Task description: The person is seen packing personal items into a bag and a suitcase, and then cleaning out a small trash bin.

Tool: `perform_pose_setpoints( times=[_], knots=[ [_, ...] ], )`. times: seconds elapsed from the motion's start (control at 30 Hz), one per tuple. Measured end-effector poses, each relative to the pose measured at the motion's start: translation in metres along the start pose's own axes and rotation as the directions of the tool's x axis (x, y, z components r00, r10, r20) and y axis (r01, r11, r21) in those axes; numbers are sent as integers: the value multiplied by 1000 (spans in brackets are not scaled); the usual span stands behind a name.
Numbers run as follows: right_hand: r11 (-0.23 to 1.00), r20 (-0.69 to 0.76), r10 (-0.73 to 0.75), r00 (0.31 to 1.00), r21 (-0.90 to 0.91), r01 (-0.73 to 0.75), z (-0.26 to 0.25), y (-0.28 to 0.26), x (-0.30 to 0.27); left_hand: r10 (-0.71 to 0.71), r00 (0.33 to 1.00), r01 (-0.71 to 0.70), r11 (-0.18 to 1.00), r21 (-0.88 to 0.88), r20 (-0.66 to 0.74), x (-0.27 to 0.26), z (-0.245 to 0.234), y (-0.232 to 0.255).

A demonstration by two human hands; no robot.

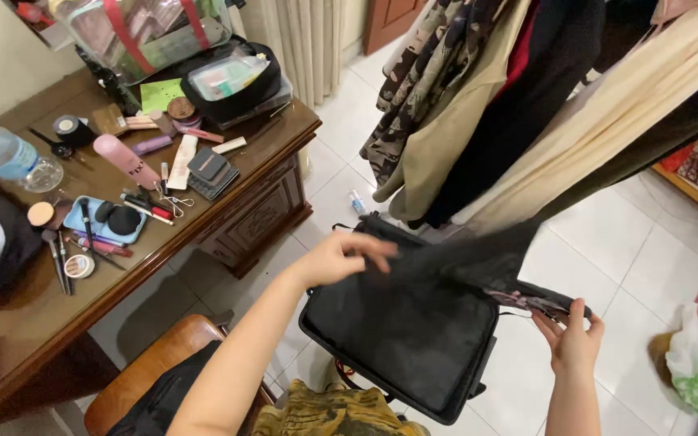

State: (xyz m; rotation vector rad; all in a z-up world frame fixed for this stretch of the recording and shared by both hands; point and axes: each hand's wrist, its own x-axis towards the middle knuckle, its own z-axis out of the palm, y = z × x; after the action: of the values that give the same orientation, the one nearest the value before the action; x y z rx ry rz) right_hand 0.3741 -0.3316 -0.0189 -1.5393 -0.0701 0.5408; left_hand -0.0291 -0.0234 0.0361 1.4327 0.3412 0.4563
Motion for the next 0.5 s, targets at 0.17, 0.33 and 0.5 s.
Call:
perform_pose_setpoints(
  times=[0.17, 0.33, 0.5],
  knots=[
    [999, -23, 20, 1000, -44, -21, 11, -12, 14, 135, 975, -220, 584, 781, 174, -34, 24, -32],
    [997, 6, 23, 1000, -70, -22, 17, -18, 16, -231, 972, 115, 310, 944, -43, -49, 35, -125],
    [991, 27, 44, 999, -129, -40, 13, -19, 6, -426, 857, 483, 473, 737, -289, -59, 46, -185]
  ],
)
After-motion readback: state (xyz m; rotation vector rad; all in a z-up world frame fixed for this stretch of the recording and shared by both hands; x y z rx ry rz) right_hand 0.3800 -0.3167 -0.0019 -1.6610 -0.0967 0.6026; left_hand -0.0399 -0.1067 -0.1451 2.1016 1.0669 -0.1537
